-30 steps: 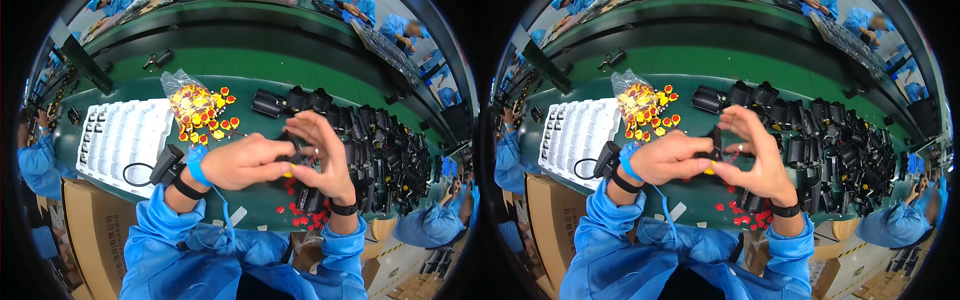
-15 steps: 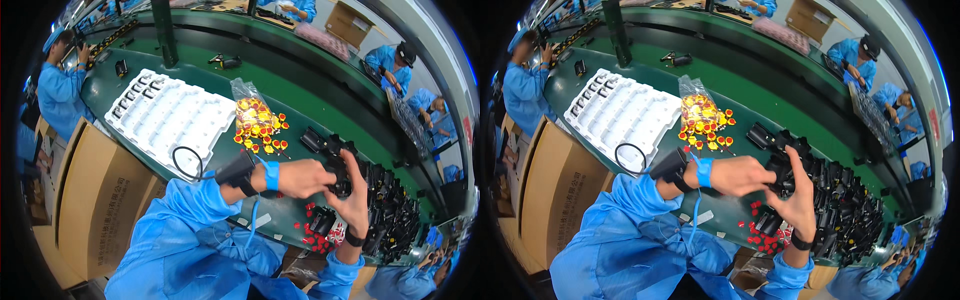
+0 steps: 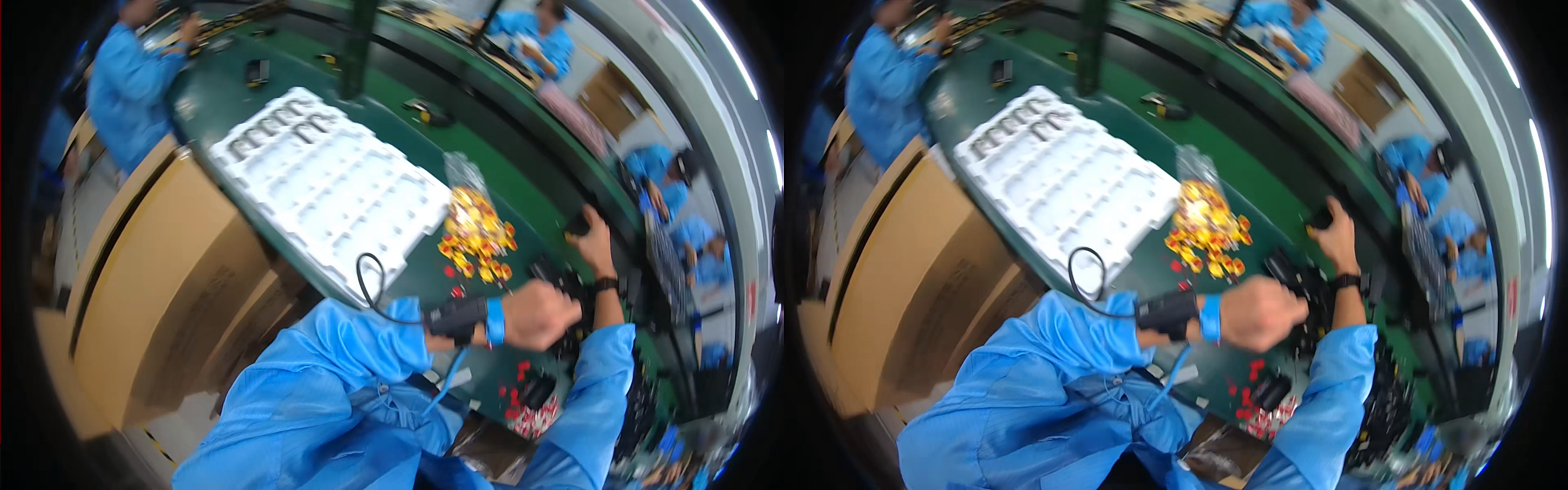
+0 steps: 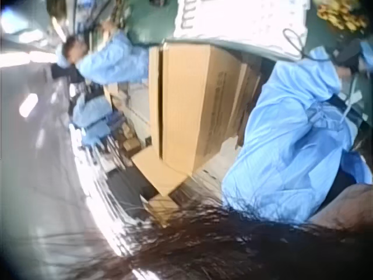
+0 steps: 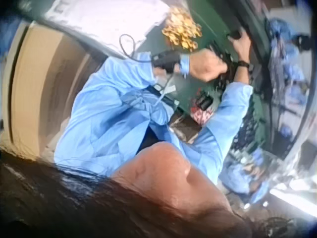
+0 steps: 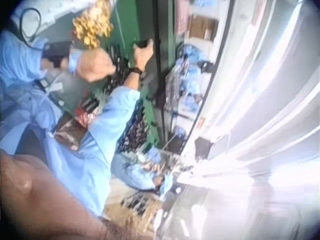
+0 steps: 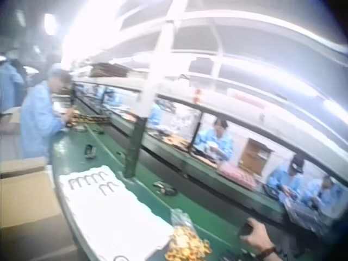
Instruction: Assembling electronic parts into plastic casings on a factory assembly line.
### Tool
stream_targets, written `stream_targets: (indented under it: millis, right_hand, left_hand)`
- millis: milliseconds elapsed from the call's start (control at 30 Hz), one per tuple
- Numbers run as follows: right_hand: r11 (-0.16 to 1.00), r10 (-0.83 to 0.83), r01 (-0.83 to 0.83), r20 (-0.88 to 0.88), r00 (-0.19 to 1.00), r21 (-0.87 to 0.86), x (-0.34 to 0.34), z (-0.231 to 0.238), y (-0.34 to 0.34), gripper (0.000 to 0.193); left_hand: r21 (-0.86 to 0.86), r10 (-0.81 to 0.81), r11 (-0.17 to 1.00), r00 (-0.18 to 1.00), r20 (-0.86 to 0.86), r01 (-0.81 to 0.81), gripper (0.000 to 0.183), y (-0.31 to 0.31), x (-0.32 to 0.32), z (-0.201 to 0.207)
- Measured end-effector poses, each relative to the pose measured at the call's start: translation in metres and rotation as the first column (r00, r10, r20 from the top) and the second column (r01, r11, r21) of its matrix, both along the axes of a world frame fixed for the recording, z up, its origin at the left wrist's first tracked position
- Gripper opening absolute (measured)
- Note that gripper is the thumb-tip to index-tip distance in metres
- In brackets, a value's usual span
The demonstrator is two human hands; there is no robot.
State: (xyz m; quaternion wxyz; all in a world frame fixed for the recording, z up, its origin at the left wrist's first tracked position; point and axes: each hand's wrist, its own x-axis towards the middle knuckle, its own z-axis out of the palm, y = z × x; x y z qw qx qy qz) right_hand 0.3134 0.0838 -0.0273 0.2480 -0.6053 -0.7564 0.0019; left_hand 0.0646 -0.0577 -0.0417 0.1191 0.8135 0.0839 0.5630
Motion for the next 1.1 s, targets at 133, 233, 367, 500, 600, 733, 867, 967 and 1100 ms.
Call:
stream_targets:
  millis: [133, 233, 367, 500, 600, 733, 867, 967, 1100]
  right_hand:
    - [0.971, -0.118, 0.123, 0.038, 0.992, -0.205, 0.042, -0.023, 0.016, 0.084]
    - [0.985, -0.039, 0.05, 0.071, 0.997, -0.164, 0.039, -0.001, 0.004, 0.104]
    - [0.996, 0.084, -0.085, 0.056, 0.995, 0.017, -0.03, 0.059, -0.046, 0.085]
    - [0.953, 0.287, -0.288, 0.022, 0.958, 0.095, -0.081, 0.106, -0.133, 0.07]
    - [0.883, 0.422, -0.441, 0.142, 0.895, 0.16, -0.102, 0.115, -0.189, 0.059]
    - [0.871, 0.459, -0.482, 0.198, 0.866, 0.089, -0.119, 0.119, -0.247, 0.045]
    - [0.877, 0.443, -0.447, 0.063, 0.894, 0.175, -0.103, 0.109, -0.267, 0.039]
    - [0.891, 0.416, -0.389, -0.078, 0.906, 0.236, -0.091, 0.099, -0.268, 0.035]
    - [0.904, 0.396, -0.332, -0.234, 0.888, 0.27, -0.083, 0.077, -0.26, 0.028]
  left_hand:
    - [0.053, -0.065, 0.997, 0.996, 0.063, 0.062, 0.031, -0.067, -0.062, 0.057]
    - [0.06, 0.147, 0.988, 0.984, -0.104, -0.142, 0.037, -0.071, -0.143, 0.086]
    - [-0.084, 0.61, 0.734, 0.708, -0.354, -0.674, 0.012, 0.014, -0.248, 0.073]
    - [0.294, 0.659, 0.407, 0.056, -0.75, -0.865, 0.026, 0.121, -0.358, 0.047]
    - [0.483, 0.501, 0.505, -0.213, -0.839, -0.715, 0.029, 0.162, -0.385, 0.008]
    - [0.533, 0.546, 0.614, -0.174, -0.82, -0.582, 0.023, 0.159, -0.4, -0.012]
    - [0.488, 0.576, 0.616, -0.068, -0.814, -0.618, 0.018, 0.154, -0.405, 0.001]
    - [0.458, 0.624, 0.586, 0.012, -0.781, -0.669, 0.016, 0.153, -0.4, 0.007]
    - [0.469, 0.554, 0.64, -0.057, -0.831, -0.608, 0.017, 0.153, -0.385, 0.01]
